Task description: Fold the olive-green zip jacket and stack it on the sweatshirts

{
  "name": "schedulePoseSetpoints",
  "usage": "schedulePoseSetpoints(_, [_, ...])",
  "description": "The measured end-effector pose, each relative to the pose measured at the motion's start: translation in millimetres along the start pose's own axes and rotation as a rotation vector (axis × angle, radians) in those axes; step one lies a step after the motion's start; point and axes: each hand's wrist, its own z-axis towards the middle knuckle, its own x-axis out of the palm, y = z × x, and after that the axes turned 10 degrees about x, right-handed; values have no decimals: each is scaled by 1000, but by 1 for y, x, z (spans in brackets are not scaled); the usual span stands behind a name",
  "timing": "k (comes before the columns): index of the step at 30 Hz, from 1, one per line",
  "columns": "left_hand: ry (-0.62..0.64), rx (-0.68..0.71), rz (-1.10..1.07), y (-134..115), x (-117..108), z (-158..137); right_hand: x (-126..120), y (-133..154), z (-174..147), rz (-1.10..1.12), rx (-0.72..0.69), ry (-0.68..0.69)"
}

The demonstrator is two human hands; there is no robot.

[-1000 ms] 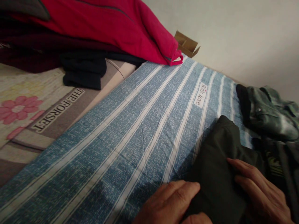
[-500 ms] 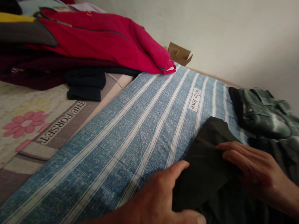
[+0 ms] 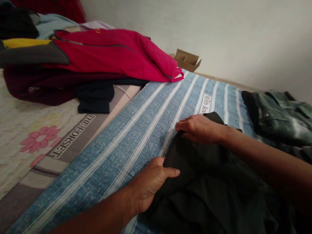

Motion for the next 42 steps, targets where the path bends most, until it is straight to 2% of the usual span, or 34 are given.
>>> schedulePoseSetpoints(2, [-11, -13, 5, 0, -1, 2, 5, -1, 2, -60, 16, -109])
schedulePoseSetpoints(4, [1, -11, 0, -1, -1, 2, 10, -1, -4, -109, 86, -280])
schedulePoseSetpoints(6, [3, -14, -7, -3, -1, 2, 14, 1, -15, -74, 179, -414])
schedulePoseSetpoints(7, [-3, -18, -10, -3, -1, 2, 16, 3, -22, -8, 227, -429])
schedulePoseSetpoints(9, [-26, -22, -13, -4, 0, 2, 20, 8, -37, 200, 313, -322])
schedulePoseSetpoints(12, [-27, -17, -15, -5, 2, 1, 24, 16, -53, 504, 380, -10])
schedulePoseSetpoints(14, [-15, -9, -10, -6, 3, -1, 27, 19, -59, 609, 377, 157])
schedulePoseSetpoints(17, [-46, 11, 9, -7, 4, -2, 33, 21, -63, 677, 363, 294])
schedulePoseSetpoints(20, [-72, -5, 21, -7, 4, -2, 41, 22, -66, 818, 323, 298])
schedulePoseSetpoints(25, [-17, -8, -12, -6, 2, 0, 47, 22, -69, 1018, 253, 265])
schedulePoseSetpoints(29, [-63, -6, 1, -4, 1, 2, 44, 21, -66, 913, 120, 265])
schedulePoseSetpoints(33, [-40, -21, -8, -3, 1, 2, 44, 22, -63, 773, 77, 232])
schedulePoseSetpoints(38, [-91, -19, 2, -4, 1, 1, 47, 25, -60, 823, 87, 221])
schedulePoseSetpoints(42, [-80, -9, -9, -4, 0, 1, 50, 26, -57, 863, 89, 235])
